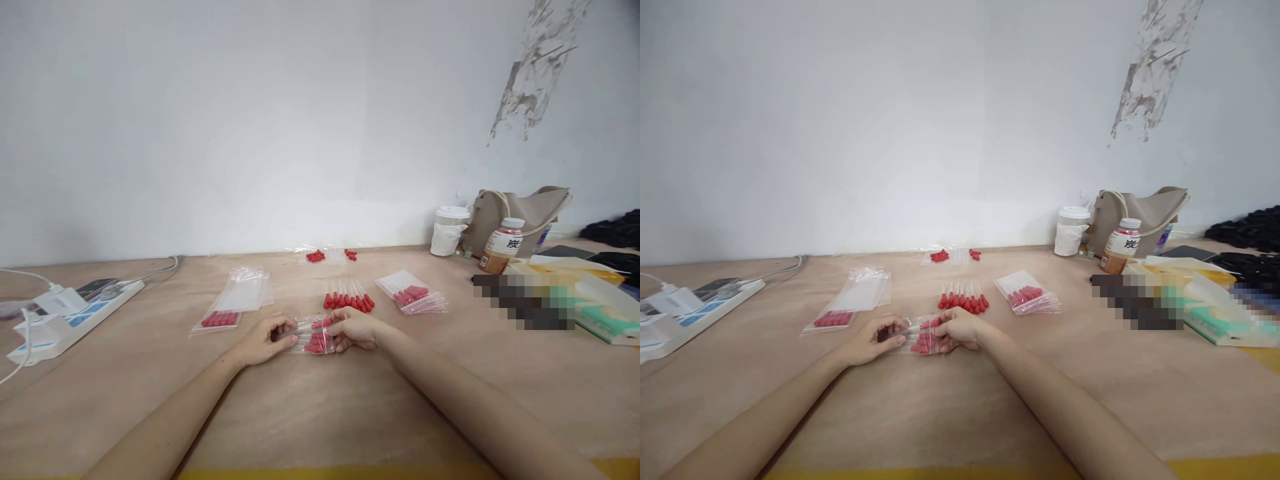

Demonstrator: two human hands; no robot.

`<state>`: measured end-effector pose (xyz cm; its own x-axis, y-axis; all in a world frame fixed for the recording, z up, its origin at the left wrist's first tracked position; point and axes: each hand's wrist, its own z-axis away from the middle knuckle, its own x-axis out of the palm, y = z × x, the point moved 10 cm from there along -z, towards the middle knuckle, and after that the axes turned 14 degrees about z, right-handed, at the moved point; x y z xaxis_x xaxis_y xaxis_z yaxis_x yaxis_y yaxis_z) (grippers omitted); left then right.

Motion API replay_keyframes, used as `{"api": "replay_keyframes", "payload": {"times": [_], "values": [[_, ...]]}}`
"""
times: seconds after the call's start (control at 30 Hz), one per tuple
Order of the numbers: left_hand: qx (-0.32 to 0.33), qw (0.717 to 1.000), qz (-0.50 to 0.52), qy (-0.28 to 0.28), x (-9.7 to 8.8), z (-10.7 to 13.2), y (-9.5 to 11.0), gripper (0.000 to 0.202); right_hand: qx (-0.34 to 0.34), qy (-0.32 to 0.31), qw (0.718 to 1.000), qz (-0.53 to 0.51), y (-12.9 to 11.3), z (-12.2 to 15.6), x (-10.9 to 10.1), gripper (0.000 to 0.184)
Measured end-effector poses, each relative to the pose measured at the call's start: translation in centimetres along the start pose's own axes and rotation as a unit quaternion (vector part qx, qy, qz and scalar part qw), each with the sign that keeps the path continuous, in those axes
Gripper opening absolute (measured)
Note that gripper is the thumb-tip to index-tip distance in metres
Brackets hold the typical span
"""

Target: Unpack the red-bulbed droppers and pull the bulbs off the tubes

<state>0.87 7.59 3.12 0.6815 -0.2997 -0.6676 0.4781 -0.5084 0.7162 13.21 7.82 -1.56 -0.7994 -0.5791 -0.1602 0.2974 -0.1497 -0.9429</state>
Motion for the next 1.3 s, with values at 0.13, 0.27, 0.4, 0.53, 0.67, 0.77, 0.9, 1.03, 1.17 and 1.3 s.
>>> {"api": "replay_keyframes", "payload": {"times": [0.13, 0.27, 0.4, 0.53, 0.67, 0.77, 0.9, 1.03, 1.17, 1.3], "values": [[0.004, 1.000, 0.005, -0.006, 0.0, 0.0, -0.1, 0.031, 0.013, -0.011, 1.000, -0.020, 0.1, 0.4, 0.1, 0.011], [-0.002, 1.000, 0.001, 0.002, -0.1, 0.1, -0.1, 0.029, -0.007, -0.004, 0.998, -0.068, -0.3, 0.6, -0.1, 0.015], [-0.011, 1.000, -0.007, 0.012, -0.3, 0.0, -0.2, 0.030, -0.036, 0.020, 0.995, -0.091, -0.6, 0.4, -0.4, 0.017], [-0.008, 1.000, -0.012, 0.012, -0.5, 0.0, 0.0, 0.029, -0.055, 0.102, 0.989, -0.094, -0.6, 0.2, -1.4, 0.018], [0.003, 1.000, -0.019, -0.001, -0.6, 0.1, 0.3, 0.027, -0.055, 0.117, 0.989, -0.076, -0.8, 0.9, -2.2, 0.018], [0.007, 1.000, -0.026, -0.008, -0.9, 0.4, 0.2, 0.027, -0.052, 0.114, 0.992, -0.016, -1.1, 3.1, -4.7, 0.019], [0.008, 0.999, -0.033, -0.014, -1.8, 0.7, -0.2, 0.026, -0.057, 0.155, 0.986, 0.028, -1.3, 7.7, -10.9, 0.018], [0.018, 0.999, -0.028, 0.003, -2.8, 0.7, 0.8, 0.023, -0.087, 0.284, 0.955, 0.012, -1.5, 10.6, -16.5, 0.022], [0.039, 0.998, -0.044, 0.031, -2.7, 0.7, 2.4, 0.024, -0.104, 0.459, 0.877, 0.100, -1.6, 10.2, -17.9, 0.027], [0.044, 0.998, -0.051, 0.002, -0.8, 0.8, 2.5, 0.032, -0.175, 0.509, 0.808, 0.241, -2.5, 8.0, -15.2, 0.023]]}}
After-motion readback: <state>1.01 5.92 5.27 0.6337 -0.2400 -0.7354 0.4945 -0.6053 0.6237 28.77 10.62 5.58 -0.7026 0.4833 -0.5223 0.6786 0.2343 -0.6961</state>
